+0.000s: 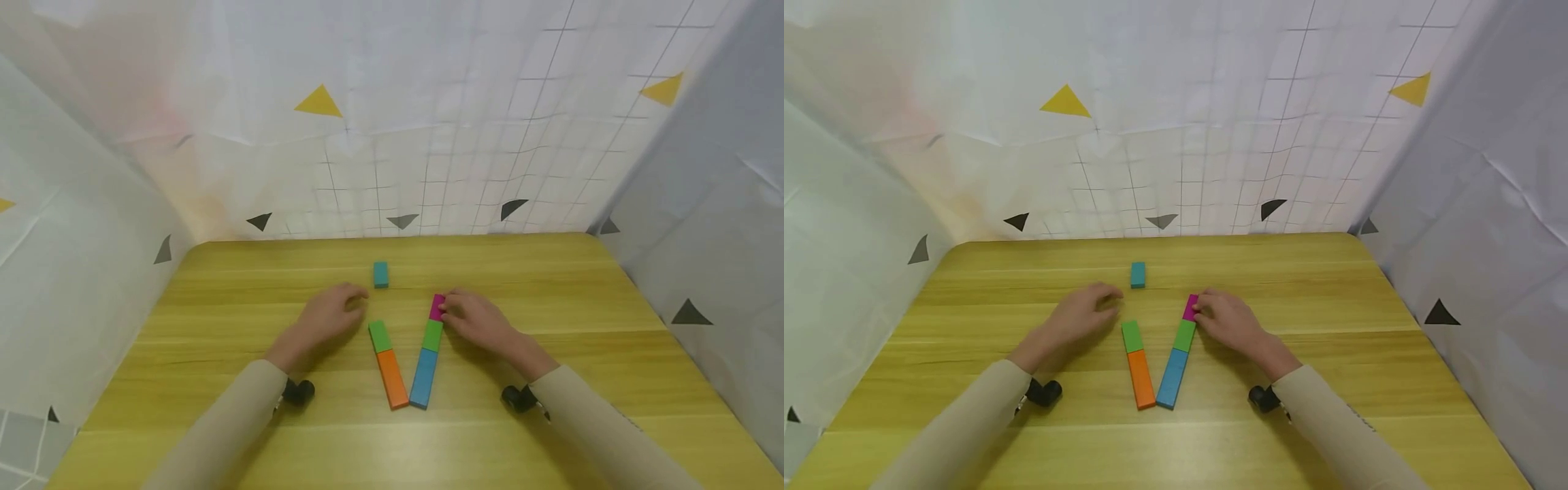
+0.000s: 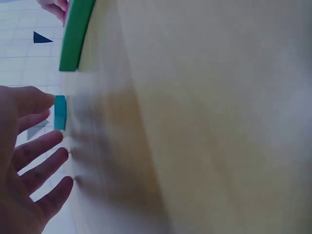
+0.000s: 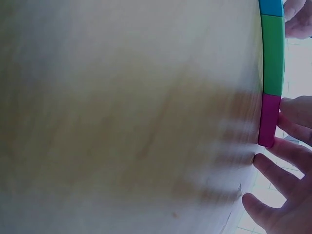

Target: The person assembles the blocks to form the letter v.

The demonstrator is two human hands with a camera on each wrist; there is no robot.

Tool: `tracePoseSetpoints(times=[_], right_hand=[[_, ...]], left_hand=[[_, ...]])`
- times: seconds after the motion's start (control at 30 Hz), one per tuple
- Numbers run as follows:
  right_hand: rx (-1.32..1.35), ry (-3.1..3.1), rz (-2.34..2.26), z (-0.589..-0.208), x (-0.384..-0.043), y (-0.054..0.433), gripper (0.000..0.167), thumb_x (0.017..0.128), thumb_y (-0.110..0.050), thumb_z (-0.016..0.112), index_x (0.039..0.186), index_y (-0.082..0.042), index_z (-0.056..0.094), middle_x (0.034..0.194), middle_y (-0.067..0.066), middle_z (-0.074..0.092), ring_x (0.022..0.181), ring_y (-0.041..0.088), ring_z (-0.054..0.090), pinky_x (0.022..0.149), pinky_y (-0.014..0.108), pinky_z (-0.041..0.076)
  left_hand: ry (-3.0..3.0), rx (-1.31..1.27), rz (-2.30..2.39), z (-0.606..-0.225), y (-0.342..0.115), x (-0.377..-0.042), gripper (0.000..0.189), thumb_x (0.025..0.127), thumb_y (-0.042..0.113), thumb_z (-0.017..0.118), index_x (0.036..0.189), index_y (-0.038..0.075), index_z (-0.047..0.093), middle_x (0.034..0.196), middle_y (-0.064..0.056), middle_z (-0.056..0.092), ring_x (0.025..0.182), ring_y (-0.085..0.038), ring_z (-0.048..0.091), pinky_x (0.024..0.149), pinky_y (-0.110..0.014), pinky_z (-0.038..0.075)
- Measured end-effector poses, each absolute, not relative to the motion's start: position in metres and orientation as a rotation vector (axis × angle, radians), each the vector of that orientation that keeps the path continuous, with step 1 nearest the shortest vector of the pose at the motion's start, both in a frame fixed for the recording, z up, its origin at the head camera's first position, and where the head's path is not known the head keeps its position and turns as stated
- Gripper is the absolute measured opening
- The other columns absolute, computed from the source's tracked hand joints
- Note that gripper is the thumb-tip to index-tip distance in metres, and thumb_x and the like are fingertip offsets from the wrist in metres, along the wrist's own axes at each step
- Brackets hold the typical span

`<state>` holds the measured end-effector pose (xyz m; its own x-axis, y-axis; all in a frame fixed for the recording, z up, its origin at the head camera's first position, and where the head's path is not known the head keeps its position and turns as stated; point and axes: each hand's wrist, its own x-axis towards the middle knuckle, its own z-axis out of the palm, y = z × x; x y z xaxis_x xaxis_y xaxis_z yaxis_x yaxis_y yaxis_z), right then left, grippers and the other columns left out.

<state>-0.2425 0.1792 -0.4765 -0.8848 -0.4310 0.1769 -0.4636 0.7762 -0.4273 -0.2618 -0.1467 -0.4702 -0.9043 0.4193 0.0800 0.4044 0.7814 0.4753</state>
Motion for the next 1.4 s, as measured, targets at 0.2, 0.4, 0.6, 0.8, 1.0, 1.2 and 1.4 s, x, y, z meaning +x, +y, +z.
tracePoseSetpoints(times=[0.2, 0.4, 0.6, 0.8, 1.0, 1.2, 1.4], right_hand=[[0.711, -2.908, 0.73, -0.476, -0.24, 0.179, 0.019, 0.092, -0.017, 0.069, 0.108, -0.009, 0.074, 0.114, 0.006, 0.069, 0.105, 0.024, 0.067, 0.093, 0.044, 0.054], [0.692, -2.917, 0.748, -0.477, -0.239, 0.18, 0.018, 0.092, -0.017, 0.07, 0.108, -0.01, 0.074, 0.112, 0.006, 0.069, 0.104, 0.023, 0.067, 0.092, 0.043, 0.055], [0.676, -2.927, 0.741, -0.478, -0.239, 0.18, 0.018, 0.092, -0.018, 0.07, 0.109, -0.011, 0.074, 0.112, 0.005, 0.069, 0.103, 0.022, 0.067, 0.092, 0.042, 0.055], [0.658, -2.936, 0.744, -0.478, -0.239, 0.18, 0.019, 0.092, -0.018, 0.069, 0.109, -0.011, 0.074, 0.115, 0.005, 0.069, 0.106, 0.024, 0.067, 0.094, 0.044, 0.054], [0.672, -2.921, 0.749, -0.478, -0.238, 0.178, 0.018, 0.093, -0.019, 0.069, 0.108, -0.011, 0.074, 0.113, 0.005, 0.07, 0.104, 0.023, 0.067, 0.093, 0.043, 0.055], [0.679, -2.932, 0.738, -0.478, -0.24, 0.176, 0.017, 0.093, -0.02, 0.069, 0.108, -0.012, 0.074, 0.112, 0.004, 0.069, 0.104, 0.022, 0.067, 0.092, 0.042, 0.055], [0.681, -2.932, 0.73, -0.474, -0.24, 0.177, 0.018, 0.093, -0.019, 0.068, 0.108, -0.011, 0.074, 0.112, 0.004, 0.069, 0.103, 0.023, 0.067, 0.092, 0.042, 0.055]], left_hand=[[2.951, 0.683, 0.725, -0.471, -0.142, -0.278, 0.039, 0.094, 0.036, 0.055, 0.132, 0.027, 0.06, 0.132, 0.005, 0.061, 0.123, -0.02, 0.058, 0.105, -0.045, 0.047], [2.966, 0.679, 0.668, -0.473, -0.137, -0.292, 0.041, 0.093, 0.039, 0.059, 0.133, 0.028, 0.058, 0.135, 0.003, 0.058, 0.125, -0.023, 0.056, 0.103, -0.046, 0.048], [2.98, 0.705, 0.667, -0.474, -0.132, -0.303, 0.043, 0.092, 0.04, 0.063, 0.133, 0.027, 0.058, 0.137, 0.003, 0.055, 0.125, -0.024, 0.056, 0.101, -0.048, 0.049], [2.984, 0.717, 0.647, -0.477, -0.125, -0.315, 0.047, 0.09, 0.041, 0.064, 0.135, 0.028, 0.054, 0.142, 0.002, 0.05, 0.129, -0.025, 0.052, 0.103, -0.05, 0.048], [2.995, 0.726, 0.56, -0.48, -0.121, -0.323, 0.056, 0.09, 0.046, 0.065, 0.141, 0.027, 0.051, 0.146, -0.001, 0.046, 0.132, -0.027, 0.049, 0.106, -0.049, 0.046], [2.953, 0.743, 0.635, -0.475, -0.12, -0.325, 0.055, 0.091, 0.046, 0.064, 0.14, 0.024, 0.05, 0.147, -0.002, 0.046, 0.133, -0.027, 0.048, 0.107, -0.049, 0.045], [2.933, 0.77, 0.674, -0.475, -0.117, -0.33, 0.048, 0.092, 0.044, 0.062, 0.134, 0.023, 0.052, 0.148, -0.002, 0.047, 0.134, -0.027, 0.046, 0.107, -0.05, 0.044]])
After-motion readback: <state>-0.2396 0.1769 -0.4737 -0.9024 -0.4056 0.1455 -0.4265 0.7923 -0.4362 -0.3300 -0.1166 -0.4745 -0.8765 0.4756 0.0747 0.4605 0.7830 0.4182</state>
